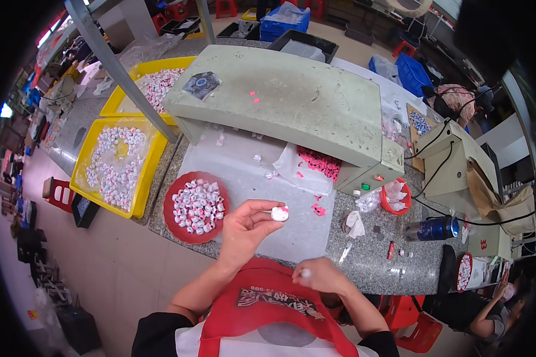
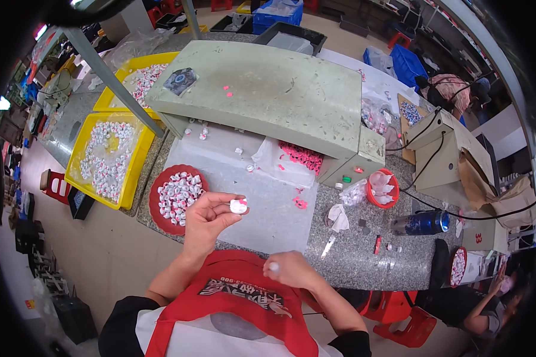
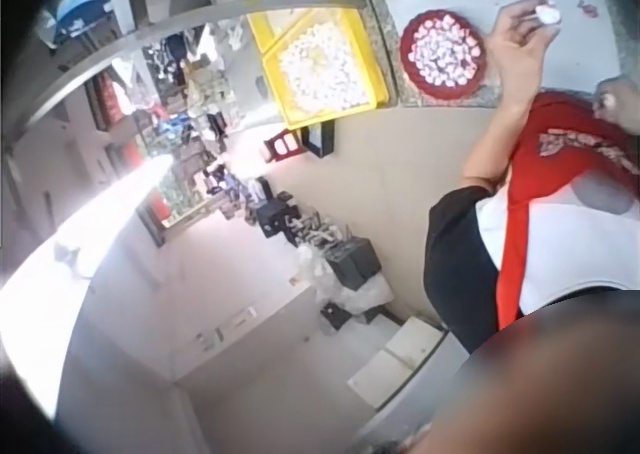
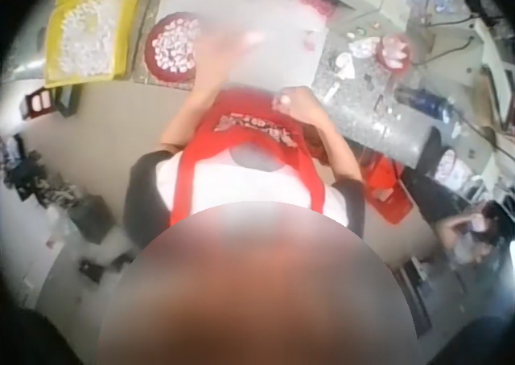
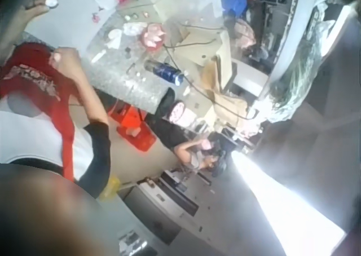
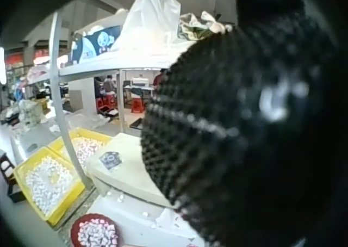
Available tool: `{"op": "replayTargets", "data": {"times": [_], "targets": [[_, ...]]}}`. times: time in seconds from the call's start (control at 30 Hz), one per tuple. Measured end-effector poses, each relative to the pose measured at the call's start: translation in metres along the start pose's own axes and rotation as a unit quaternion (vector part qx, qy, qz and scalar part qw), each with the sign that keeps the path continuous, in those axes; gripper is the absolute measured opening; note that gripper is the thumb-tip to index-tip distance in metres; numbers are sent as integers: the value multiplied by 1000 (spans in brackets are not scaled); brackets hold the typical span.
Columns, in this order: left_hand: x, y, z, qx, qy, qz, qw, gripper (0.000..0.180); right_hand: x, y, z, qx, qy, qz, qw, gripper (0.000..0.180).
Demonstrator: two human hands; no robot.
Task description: Applying small pink floral decals to white ceramic heart-shaped pieces at a studio workbench.
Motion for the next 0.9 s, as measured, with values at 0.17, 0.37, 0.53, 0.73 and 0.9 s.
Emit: {"op": "replayTargets", "data": {"times": [0.17,0.37,0.53,0.73,0.9], "targets": [[-13,6,4,-38,-31,-8,999,28,41,0,-67,109,-467,226,848,5],[-22,4,10,-93,-23,-19,995,27,36,-19,-89,205,-483,282,803,6],[-21,2,13,-96,-47,-15,994,25,31,-25,-76,229,-531,320,751,7],[-16,1,13,-76,-2,-54,996,24,28,-20,-82,242,-369,408,799,12],[-19,1,16,-28,39,-76,996,27,42,-10,-92,258,-231,369,862,20]]}}
Point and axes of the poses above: each hand's wrist, its own y-axis away from the middle knuckle, its own x-axis out of the back of the hand, z = x × y, the point moved 4 cm from there along -y, towards the middle knuckle, and after that the axes turned 12 degrees about -y, right-handed, at the moved point
